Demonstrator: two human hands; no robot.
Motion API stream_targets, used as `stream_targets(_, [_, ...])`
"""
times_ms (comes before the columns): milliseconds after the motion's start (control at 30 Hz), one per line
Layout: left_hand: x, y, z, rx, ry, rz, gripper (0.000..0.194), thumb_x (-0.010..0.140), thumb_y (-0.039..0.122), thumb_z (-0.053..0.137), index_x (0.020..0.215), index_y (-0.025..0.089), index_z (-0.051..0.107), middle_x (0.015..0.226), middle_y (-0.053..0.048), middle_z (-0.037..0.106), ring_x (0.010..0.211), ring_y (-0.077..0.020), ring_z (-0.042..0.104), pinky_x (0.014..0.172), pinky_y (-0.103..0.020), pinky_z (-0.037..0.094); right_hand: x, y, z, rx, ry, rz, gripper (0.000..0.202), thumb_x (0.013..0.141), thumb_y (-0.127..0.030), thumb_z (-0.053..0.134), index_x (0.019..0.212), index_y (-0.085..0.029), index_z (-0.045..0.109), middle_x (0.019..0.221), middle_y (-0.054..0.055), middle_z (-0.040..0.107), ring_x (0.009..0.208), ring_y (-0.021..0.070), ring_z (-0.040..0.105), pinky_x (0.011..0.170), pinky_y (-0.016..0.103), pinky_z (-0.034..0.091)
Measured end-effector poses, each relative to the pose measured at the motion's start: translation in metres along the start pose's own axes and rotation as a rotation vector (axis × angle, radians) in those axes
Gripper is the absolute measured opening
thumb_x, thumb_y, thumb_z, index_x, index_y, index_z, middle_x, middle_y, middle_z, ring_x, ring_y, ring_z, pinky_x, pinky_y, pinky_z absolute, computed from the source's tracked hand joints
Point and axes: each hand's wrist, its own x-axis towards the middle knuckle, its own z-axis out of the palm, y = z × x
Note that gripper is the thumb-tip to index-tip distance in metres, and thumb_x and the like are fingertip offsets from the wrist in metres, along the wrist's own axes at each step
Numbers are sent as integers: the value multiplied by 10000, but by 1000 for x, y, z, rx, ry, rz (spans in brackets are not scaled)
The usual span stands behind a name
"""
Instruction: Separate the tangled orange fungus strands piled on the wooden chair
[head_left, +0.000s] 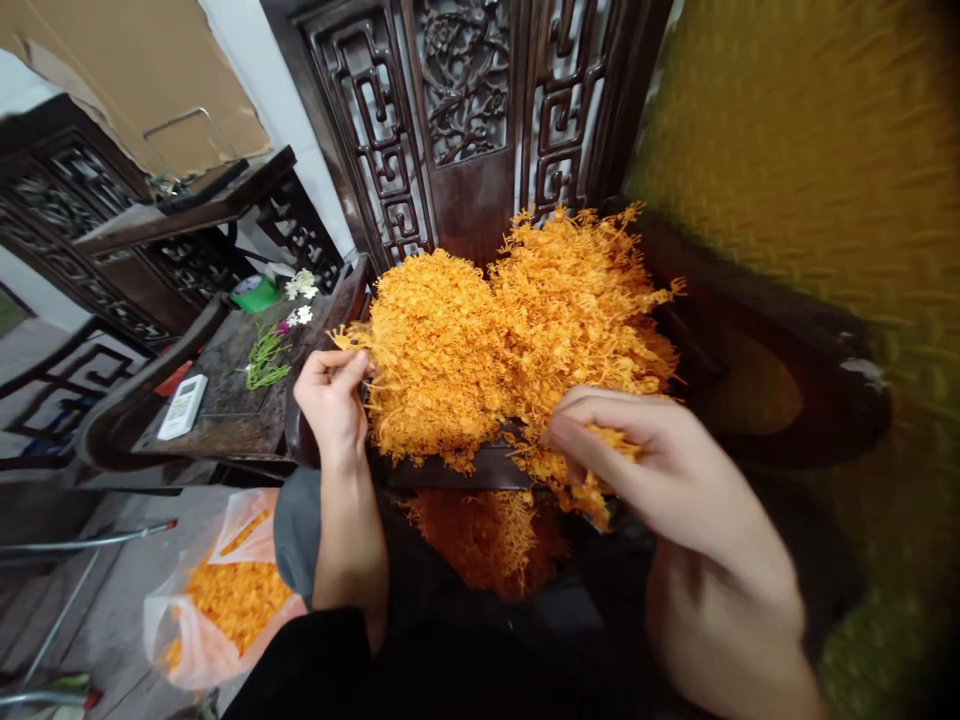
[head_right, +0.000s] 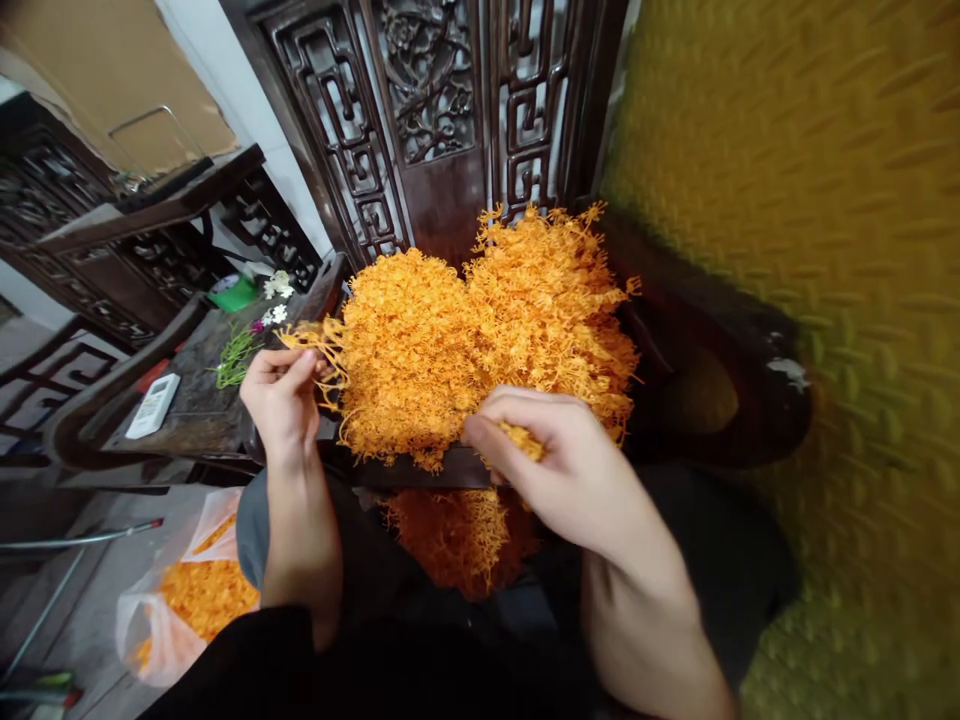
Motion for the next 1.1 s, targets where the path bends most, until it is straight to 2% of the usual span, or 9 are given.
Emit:
stream_targets(67, [-3, 4, -1, -26, -184, -96, 257, 665, 231, 891, 779, 178, 667, 772, -10, 717, 634, -111, 665, 602, -228, 536, -2, 1, -8, 37, 111, 22, 170, 956, -335, 665, 947, -209, 779, 900, 44, 753, 649, 133, 655, 639, 278, 527])
stream_targets(167, [-19, 13, 7, -37, -413, -199, 237, 700, 254, 869, 812, 184, 673, 883, -58, 736, 719, -138, 690, 623, -237, 538, 4, 9, -3, 67, 251, 54, 310, 932, -359, 702, 1204, -224, 765, 947, 54, 774, 659, 151, 685, 682, 318, 574])
stream_targets(300, [-33, 22, 18, -82, -538, -261, 179, 719, 258, 835, 798, 190, 690, 922, -78, 716, 845, -187, 709, 709, -283, 564, 15, 24, 18, 26, 122, -65, 529, 892, -360, 758, 1395, -223, 664, 883, 22, 736, 766, 168, 692, 831, 356, 595])
stream_targets(433, [-36, 24, 19, -66, -601, -317, 185, 735, 274, 839, 823, 188, 701, 891, -77, 731, 802, -175, 699, 720, -286, 566, 22, 32, 37, -99, 32, -210, 983, 735, -405, 898, 1585, -222, 439, 1124, 71, 738, 934, 213, 705, 953, 374, 581])
stream_targets(533, [-36, 22, 19, -61, -628, -342, 228, 720, 295, 864, 836, 182, 704, 842, -54, 728, 721, -139, 673, 682, -256, 560, 25, 36, 48, -127, 56, -301, 891, 772, -440, 864, 1541, -184, 493, 1310, 134, 691, 1063, 244, 699, 990, 390, 570])
stream_targets(633, [-37, 22, 20, -64, -641, -364, 248, 705, 247, 885, 842, 189, 687, 797, -13, 703, 649, -89, 627, 614, -199, 523, 28, 38, 53, -103, 113, -354, 501, 883, -364, 779, 1334, -186, 651, 1165, 101, 737, 1027, 213, 699, 910, 366, 584])
stream_targets(733, [-37, 23, 21, -57, -664, -401, 290, 679, 190, 899, 858, 188, 670, 829, -18, 722, 643, -79, 629, 598, -184, 519, 28, 37, 54, -61, 115, -365, 265, 901, -259, 750, 1150, -197, 686, 1039, 62, 735, 957, 180, 688, 841, 332, 575])
stream_targets(933, [-36, 27, 19, -22, -734, -395, 267, 758, 230, 857, 934, 200, 659, 956, -71, 741, 752, -125, 694, 647, -224, 576, 29, 36, 58, -73, 188, -313, 158, 923, -195, 652, 1080, -211, 644, 1021, 56, 715, 963, 182, 680, 851, 352, 558])
stream_targets(1100, [-37, 30, 17, -6, -836, -415, 261, 765, 260, 862, 936, 203, 674, 958, -65, 720, 635, -94, 647, 542, -208, 534, 31, 41, 58, 28, 196, -243, 147, 911, -192, 672, 1056, -212, 667, 1026, 44, 727, 964, 172, 687, 883, 348, 557])
